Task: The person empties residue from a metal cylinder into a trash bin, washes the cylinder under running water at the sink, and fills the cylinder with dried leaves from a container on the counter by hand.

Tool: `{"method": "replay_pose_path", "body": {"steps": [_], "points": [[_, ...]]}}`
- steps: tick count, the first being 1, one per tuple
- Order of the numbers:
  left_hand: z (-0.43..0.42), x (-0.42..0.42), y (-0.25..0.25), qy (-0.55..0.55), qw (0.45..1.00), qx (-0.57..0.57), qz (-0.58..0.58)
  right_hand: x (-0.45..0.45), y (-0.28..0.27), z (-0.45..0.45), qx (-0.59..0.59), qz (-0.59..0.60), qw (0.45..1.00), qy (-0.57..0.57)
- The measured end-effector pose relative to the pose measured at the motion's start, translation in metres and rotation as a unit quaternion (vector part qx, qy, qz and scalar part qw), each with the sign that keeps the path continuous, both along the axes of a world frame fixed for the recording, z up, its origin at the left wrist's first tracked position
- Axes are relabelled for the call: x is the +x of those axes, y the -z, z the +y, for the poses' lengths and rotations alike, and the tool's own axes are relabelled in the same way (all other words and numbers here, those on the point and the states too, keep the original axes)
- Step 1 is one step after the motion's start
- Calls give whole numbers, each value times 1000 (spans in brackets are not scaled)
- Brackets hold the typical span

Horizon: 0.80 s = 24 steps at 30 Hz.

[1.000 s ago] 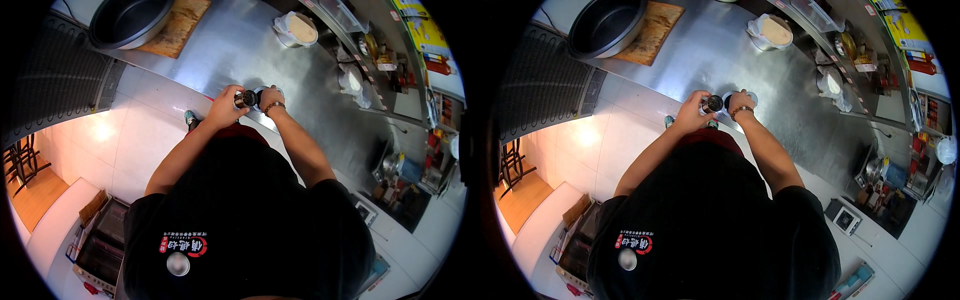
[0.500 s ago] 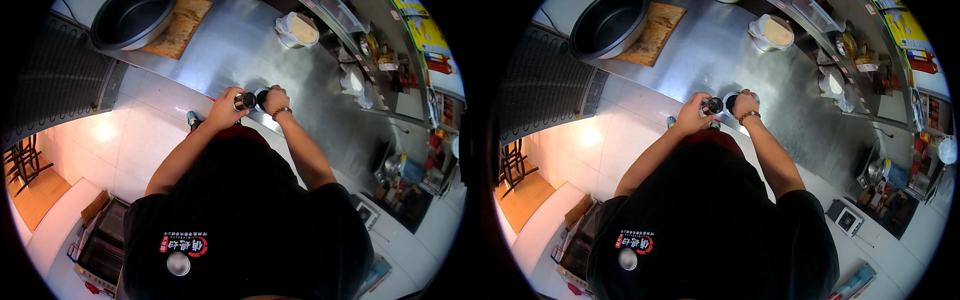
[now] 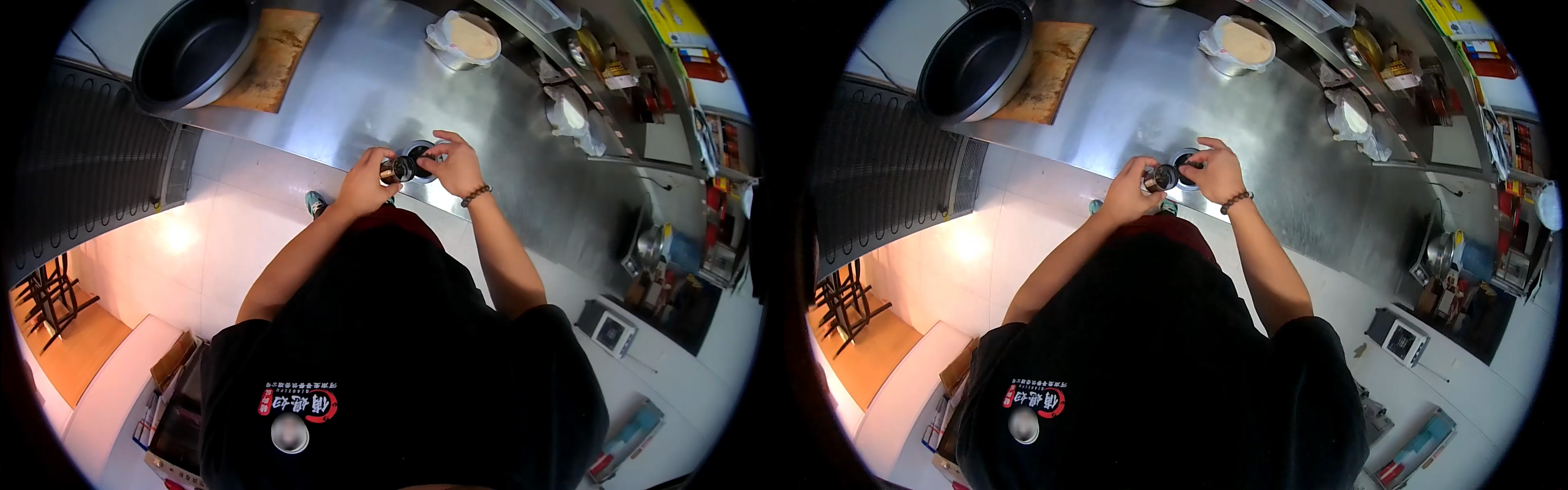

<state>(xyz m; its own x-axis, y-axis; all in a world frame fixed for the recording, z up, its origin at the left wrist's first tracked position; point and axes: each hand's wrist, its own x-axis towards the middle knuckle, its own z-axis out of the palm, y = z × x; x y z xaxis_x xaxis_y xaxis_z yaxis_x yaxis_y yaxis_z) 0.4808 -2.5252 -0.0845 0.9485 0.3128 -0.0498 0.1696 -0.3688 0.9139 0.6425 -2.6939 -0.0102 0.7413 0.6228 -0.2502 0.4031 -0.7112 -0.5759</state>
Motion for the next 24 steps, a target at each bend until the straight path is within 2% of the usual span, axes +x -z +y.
{"method": "replay_pose_path", "body": {"steps": [2, 4, 6, 8, 13, 24], "points": [[-2, 2, -2, 6, 1000, 10, -6, -8, -11, 4, 46, 38, 998, 25], [-4, 5, -3, 17, 1000, 13, -22, -14, -13, 7, 102, 63, 993, -5], [-6, 7, -3, 21, 999, 10, -25, -18, -8, 6, 95, 67, 993, -19], [-6, 7, -4, 22, 999, 7, -28, -23, -7, 5, 75, -18, 993, -91], [-6, 6, -8, 16, 999, -31, -41, -25, -3, 0, 78, -30, 991, -104], [-6, 2, -9, 1, 999, -13, -50, -27, -14, 6, 96, -25, 990, -99]]}}
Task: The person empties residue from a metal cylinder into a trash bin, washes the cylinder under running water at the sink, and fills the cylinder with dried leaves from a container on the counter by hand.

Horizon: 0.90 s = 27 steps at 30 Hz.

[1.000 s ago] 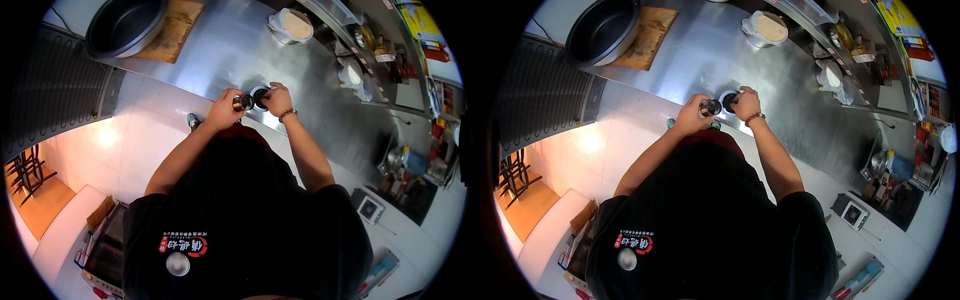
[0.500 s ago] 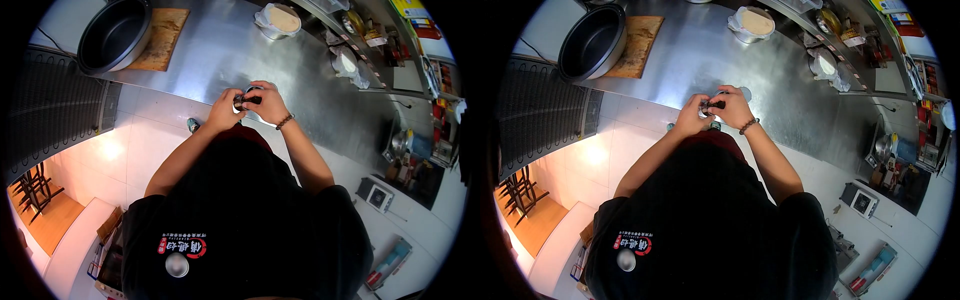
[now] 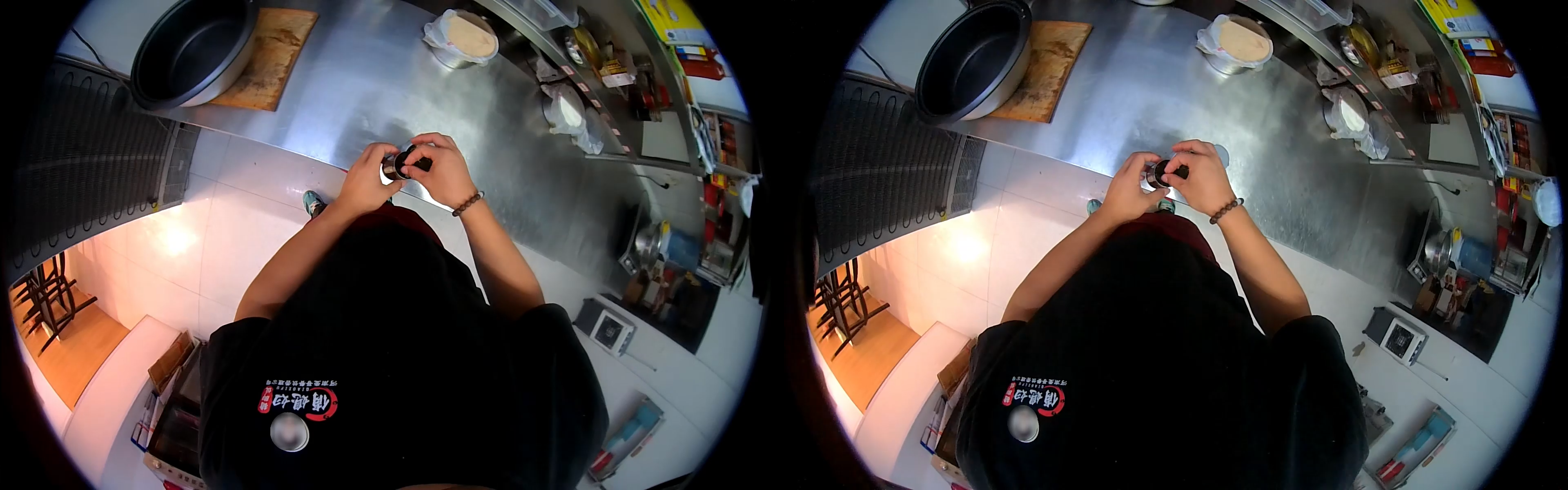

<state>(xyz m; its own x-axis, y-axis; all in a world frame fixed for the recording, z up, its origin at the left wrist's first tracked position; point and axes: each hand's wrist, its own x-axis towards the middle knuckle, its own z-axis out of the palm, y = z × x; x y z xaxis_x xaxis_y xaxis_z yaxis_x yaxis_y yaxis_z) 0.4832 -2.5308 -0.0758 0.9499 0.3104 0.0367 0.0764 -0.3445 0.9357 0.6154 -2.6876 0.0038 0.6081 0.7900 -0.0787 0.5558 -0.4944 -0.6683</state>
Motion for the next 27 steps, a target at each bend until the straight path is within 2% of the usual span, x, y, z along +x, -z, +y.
{"method": "replay_pose_path", "body": {"steps": [3, 5, 9, 11, 12, 15, 16, 18, 19, 24, 27], "points": [[0, -1, 0, -5, 1000, -2, -5, -1, 1, 0, -2, 11, 1000, 13], [1, -1, 2, -8, 1000, -2, -8, -1, 4, -4, 23, -34, 998, -40], [2, -3, 3, -9, 1000, 7, -17, 3, 5, -7, 50, -39, 997, -44], [3, -5, 4, -9, 1000, 10, -14, 10, 7, -12, 81, 47, 996, 10], [4, -6, 5, -12, 1000, 5, -5, 14, 11, -15, 81, 47, 996, 9], [6, -10, 6, -23, 999, -20, 17, 32, 46, -31, 7, 76, 987, 144], [7, -11, 6, -29, 998, -40, 30, 32, 52, -33, 6, 77, 987, 143], [8, -12, 7, -29, 999, -34, 29, 32, 64, -35, -134, -91, 983, 88], [9, -13, 8, -29, 999, -27, 28, 32, 71, -33, -182, -98, 976, 74], [11, -18, 16, -35, 999, -4, 28, 26, 99, -22, -221, -121, 965, 67], [12, -21, 12, -34, 998, -19, 39, 25, 92, -9, -258, -95, 959, 68]]}}
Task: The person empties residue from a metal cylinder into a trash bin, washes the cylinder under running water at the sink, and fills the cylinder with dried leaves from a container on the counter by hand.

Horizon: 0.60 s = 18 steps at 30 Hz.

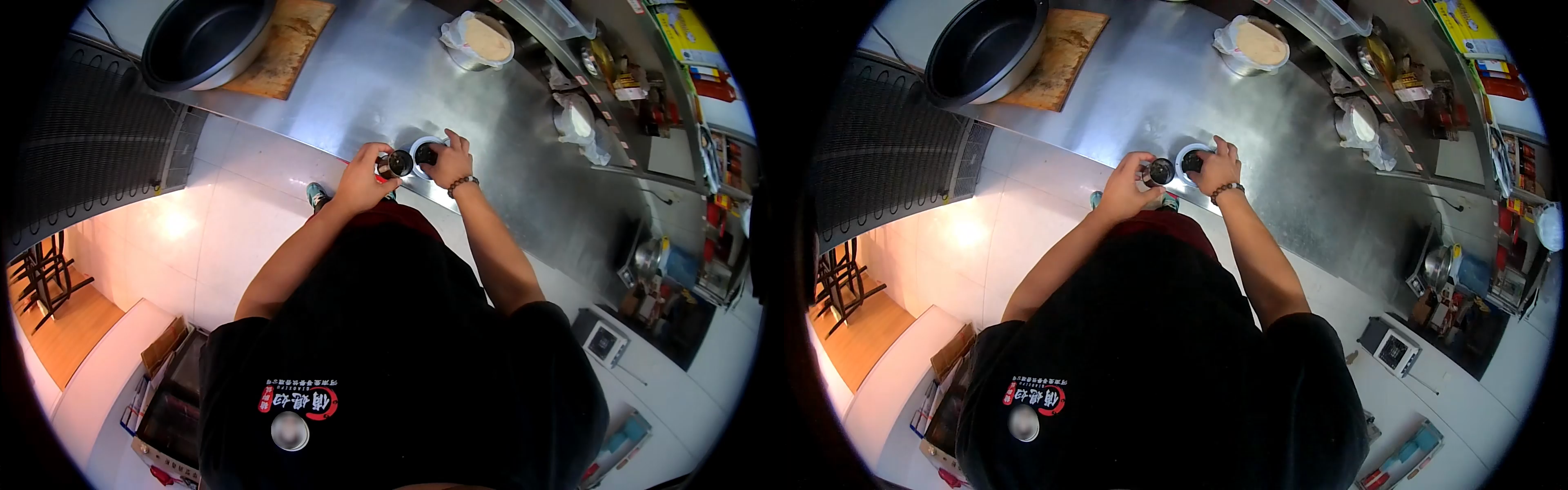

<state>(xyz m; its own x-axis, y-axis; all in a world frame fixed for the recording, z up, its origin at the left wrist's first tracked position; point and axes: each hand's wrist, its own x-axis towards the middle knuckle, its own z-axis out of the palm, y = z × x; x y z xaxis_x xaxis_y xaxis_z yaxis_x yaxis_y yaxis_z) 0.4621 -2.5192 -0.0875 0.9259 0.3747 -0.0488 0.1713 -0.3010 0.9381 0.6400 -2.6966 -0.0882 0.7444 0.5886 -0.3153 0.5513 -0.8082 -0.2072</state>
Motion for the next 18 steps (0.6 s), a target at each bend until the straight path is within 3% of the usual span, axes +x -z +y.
{"method": "replay_pose_path", "body": {"steps": [2, 8, 18], "points": [[0, -1, -1, -2, 1000, -11, 6, -1, -4, 10, -62, 1, 998, 0], [0, -3, 1, -8, 1000, 9, -9, 2, 11, 21, -103, -31, 993, -47], [0, 0, -3, -13, 1000, -11, -4, 2, 17, 20, -84, -27, 994, -57]]}}
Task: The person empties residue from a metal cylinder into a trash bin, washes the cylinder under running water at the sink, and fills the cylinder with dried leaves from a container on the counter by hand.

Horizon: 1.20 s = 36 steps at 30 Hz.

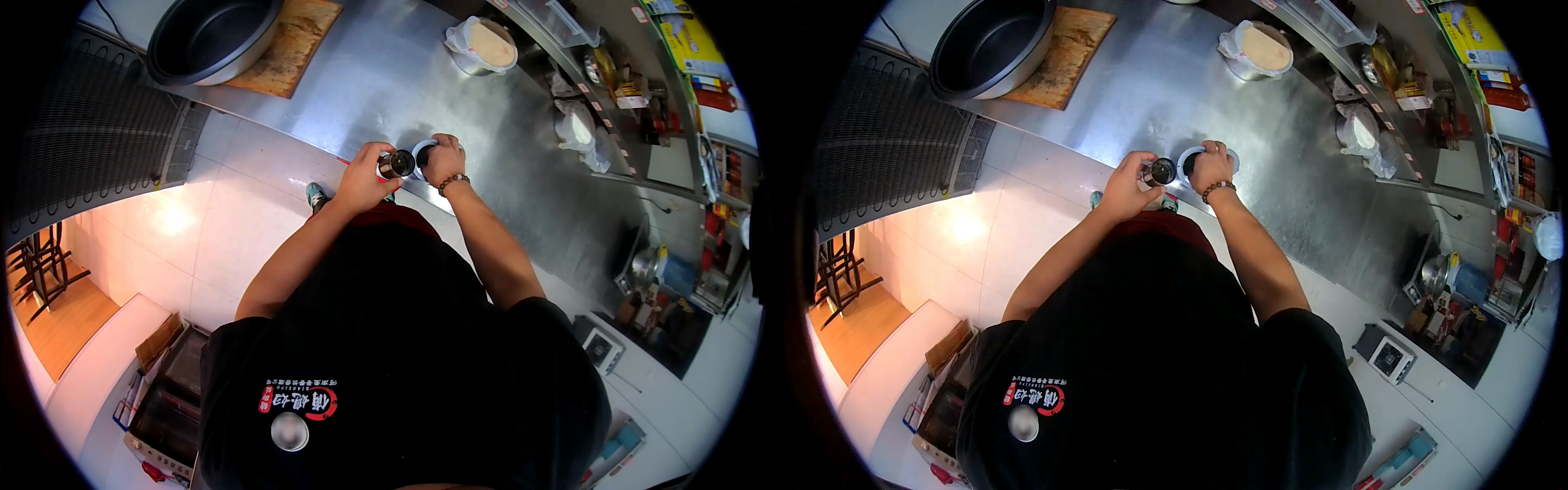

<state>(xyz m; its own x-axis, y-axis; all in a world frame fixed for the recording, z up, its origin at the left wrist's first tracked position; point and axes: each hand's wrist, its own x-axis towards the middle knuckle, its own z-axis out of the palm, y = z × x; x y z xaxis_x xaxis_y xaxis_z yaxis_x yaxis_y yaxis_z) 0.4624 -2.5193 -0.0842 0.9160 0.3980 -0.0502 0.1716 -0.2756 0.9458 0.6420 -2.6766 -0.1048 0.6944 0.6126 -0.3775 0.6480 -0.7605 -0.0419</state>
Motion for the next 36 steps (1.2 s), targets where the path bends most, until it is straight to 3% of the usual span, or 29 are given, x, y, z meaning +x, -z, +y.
{"method": "replay_pose_path", "body": {"steps": [9, 21, 27, 29, 33, 36], "points": [[-2, 2, 6, 2, 999, 37, -8, 0, 8, -10, 63, -18, 998, -16], [-2, 5, 7, 13, 999, 43, -2, 14, -13, -37, 236, 0, 972, 14], [-6, 11, 2, 28, 999, 45, 11, 13, -28, -44, 263, 54, 960, 85], [-8, 13, 4, 31, 998, 43, 18, 15, -28, -44, 303, 144, 931, 141], [-12, 17, 8, 50, 996, 76, 26, 10, -45, -38, 329, 166, 918, 146], [-14, 20, 5, 57, 995, 72, 29, -2, -64, -32, 380, 236, 875, 187]]}}
